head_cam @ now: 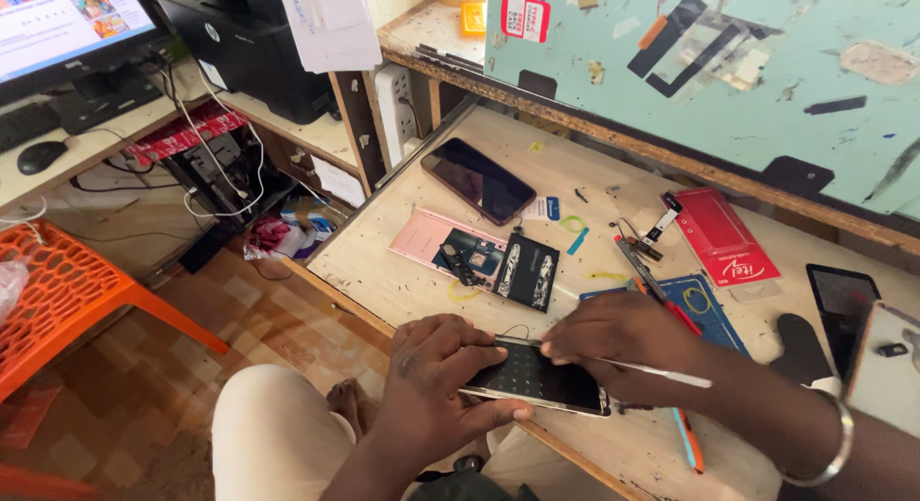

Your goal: The person pries the screen assembly off a disassembled smartphone, working a thin metal spudger around the edge of the display while holding the phone frame steady on a cluttered repair desk. They reposition the phone repeatedly and continue separating the screen from the frame throughout the clip.

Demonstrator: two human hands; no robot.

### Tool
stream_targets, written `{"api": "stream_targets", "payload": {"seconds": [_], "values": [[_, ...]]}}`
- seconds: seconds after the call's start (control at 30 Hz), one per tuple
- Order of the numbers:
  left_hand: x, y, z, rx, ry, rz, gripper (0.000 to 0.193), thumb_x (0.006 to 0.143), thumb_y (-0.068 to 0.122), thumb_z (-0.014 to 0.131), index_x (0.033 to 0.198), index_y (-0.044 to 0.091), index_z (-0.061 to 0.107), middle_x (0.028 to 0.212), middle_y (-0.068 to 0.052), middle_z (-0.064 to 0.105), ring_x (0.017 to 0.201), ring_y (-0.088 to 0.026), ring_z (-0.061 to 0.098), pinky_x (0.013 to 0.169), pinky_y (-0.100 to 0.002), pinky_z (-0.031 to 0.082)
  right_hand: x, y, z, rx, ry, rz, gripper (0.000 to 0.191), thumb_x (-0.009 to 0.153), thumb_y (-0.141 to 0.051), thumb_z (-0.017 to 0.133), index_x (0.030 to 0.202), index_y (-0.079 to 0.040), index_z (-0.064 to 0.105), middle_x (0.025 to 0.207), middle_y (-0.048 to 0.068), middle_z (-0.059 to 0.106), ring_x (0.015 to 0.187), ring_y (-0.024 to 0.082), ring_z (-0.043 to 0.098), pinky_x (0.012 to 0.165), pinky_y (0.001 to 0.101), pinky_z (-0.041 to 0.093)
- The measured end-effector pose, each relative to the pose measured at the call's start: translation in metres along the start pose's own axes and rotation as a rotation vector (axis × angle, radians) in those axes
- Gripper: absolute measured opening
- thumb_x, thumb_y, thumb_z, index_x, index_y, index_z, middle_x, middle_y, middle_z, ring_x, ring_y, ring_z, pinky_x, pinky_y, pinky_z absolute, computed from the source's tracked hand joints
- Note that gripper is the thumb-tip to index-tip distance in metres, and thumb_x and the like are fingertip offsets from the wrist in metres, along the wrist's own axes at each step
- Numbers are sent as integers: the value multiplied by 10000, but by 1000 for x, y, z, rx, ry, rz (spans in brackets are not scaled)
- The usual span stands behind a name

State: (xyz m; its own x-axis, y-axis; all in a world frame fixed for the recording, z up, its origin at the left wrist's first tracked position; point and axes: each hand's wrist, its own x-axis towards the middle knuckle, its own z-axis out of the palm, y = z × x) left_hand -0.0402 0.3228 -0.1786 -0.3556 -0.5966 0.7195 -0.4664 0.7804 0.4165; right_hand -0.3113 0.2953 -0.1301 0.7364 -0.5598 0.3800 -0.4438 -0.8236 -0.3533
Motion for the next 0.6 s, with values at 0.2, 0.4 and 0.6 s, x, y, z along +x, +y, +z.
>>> {"api": "stream_targets", "payload": {"seconds": [0.2,0.4,0.6], "values": [[-1,1,1,-3,3,-27,574,665,611,862,935,112,778,1027,-16,726,1063,-235,668,952,-435,439,3,-3,-13,3,-101,96,152,781,-45,734,910,-103,789,931,42,806,848,246,769,757,388,595],[-1,1,1,3,13,-21,577,654,603,865,933,107,772,1035,-19,724,1071,-243,662,961,-443,437,-5,1,-12,49,-59,112,139,794,-42,721,903,-100,786,937,44,812,860,233,782,760,374,614],[-1,1,0,1,3,-20,554,673,588,866,944,113,774,1042,-3,729,1056,-221,676,957,-430,446,-5,16,7,42,-19,23,99,829,-69,726,911,-90,776,968,52,810,889,242,774,784,380,604]]}}
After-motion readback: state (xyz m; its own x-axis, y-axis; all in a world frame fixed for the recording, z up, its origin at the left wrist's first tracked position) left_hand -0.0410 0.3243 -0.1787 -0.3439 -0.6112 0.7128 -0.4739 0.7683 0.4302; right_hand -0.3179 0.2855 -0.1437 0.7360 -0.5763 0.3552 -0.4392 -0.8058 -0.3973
